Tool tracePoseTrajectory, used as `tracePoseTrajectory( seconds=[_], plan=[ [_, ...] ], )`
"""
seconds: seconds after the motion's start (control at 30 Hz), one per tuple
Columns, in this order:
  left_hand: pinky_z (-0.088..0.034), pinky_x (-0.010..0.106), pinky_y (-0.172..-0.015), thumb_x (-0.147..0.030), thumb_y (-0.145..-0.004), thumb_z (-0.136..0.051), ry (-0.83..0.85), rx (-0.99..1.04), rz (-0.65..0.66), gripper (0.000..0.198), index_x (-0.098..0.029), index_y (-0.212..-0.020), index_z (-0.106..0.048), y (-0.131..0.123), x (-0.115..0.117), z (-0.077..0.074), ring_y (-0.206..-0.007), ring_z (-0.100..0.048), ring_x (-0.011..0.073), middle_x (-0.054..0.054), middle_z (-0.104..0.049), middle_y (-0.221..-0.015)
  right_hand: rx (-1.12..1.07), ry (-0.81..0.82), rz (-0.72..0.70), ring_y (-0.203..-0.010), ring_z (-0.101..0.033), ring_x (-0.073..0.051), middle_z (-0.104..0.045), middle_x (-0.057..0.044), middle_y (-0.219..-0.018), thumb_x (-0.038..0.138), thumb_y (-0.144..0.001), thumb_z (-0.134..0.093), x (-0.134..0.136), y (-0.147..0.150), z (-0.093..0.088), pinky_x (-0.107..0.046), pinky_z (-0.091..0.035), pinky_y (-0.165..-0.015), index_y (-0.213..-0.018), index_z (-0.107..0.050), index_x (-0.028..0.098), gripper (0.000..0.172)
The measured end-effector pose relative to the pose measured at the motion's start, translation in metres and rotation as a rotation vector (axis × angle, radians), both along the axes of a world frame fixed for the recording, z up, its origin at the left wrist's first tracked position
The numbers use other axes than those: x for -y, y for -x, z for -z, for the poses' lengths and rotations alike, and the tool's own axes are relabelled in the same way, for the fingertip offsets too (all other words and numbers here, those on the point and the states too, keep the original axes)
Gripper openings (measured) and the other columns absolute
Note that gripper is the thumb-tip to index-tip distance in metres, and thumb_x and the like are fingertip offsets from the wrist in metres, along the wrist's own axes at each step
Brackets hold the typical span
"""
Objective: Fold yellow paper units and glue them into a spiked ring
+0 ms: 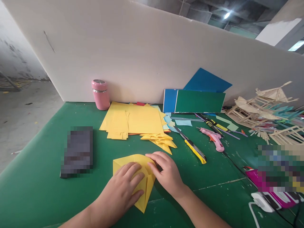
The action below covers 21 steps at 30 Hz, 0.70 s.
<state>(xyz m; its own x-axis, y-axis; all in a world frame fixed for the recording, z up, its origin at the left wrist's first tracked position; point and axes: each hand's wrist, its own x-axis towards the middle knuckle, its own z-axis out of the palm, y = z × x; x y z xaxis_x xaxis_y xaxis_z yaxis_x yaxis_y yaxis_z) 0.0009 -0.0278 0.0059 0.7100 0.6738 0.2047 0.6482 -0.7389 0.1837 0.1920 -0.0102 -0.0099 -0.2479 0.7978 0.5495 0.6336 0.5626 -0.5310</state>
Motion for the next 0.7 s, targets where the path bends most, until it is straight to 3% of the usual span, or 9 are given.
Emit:
tracePoseTrajectory(
  seconds=[0.2, 0.33, 0.43, 0.53, 0.7],
  plan=[
    [-0.054, 0.043, -0.090, -0.028, -0.089, -0.054, 0.034, -0.007, -0.012, 0.021, -0.018, -0.106, -0.059, -0.001, 0.002, 0.003, -0.111, -0.057, 0.0286, 0.010, -0.062, -0.116, -0.003, -0.080, -0.016, -0.079, -0.062, -0.019, -0.068, -0.006, -0.087, 0.013, -0.090, -0.051, 0.002, 0.000, -0.003, -0.032, -0.054, -0.070, -0.104, -0.063, 0.020, 0.020],
    [-0.052, 0.041, -0.094, -0.029, -0.093, -0.046, 0.026, -0.002, -0.020, 0.025, -0.015, -0.110, -0.059, 0.002, 0.001, 0.006, -0.112, -0.058, 0.0270, 0.011, -0.063, -0.116, 0.020, -0.084, -0.112, -0.078, -0.062, -0.018, -0.068, -0.005, -0.085, 0.012, -0.091, -0.050, 0.003, 0.002, -0.004, -0.031, -0.053, -0.069, -0.100, -0.063, 0.020, 0.018],
    [-0.048, 0.034, -0.100, -0.013, -0.095, -0.035, 0.047, 0.027, 0.082, 0.030, -0.020, -0.107, -0.061, 0.006, -0.007, -0.001, -0.112, -0.059, 0.0203, 0.006, -0.067, -0.108, 0.053, -0.054, -0.189, -0.075, -0.061, -0.017, -0.068, -0.004, -0.082, 0.013, -0.092, -0.050, 0.003, 0.003, -0.004, -0.030, -0.052, -0.067, -0.091, -0.064, 0.020, 0.015],
    [-0.051, 0.030, -0.094, -0.013, -0.095, -0.034, 0.073, 0.046, 0.142, 0.030, -0.020, -0.102, -0.062, 0.010, -0.015, -0.010, -0.105, -0.062, 0.0180, 0.005, -0.067, -0.106, 0.075, -0.033, -0.205, -0.074, -0.060, -0.017, -0.068, -0.005, -0.080, 0.016, -0.093, -0.049, 0.003, 0.003, -0.004, -0.030, -0.051, -0.065, -0.087, -0.065, 0.020, 0.018],
    [-0.057, 0.033, -0.074, -0.022, -0.094, -0.039, -0.019, 0.048, -0.056, 0.021, -0.016, -0.095, -0.060, 0.016, -0.016, -0.005, -0.090, -0.065, 0.0217, 0.010, -0.064, -0.103, 0.115, -0.013, -0.231, -0.072, -0.057, -0.017, -0.067, -0.005, -0.079, 0.018, -0.095, -0.046, 0.002, 0.002, 0.001, -0.030, -0.049, -0.064, -0.085, -0.067, 0.019, 0.023]
  ],
)
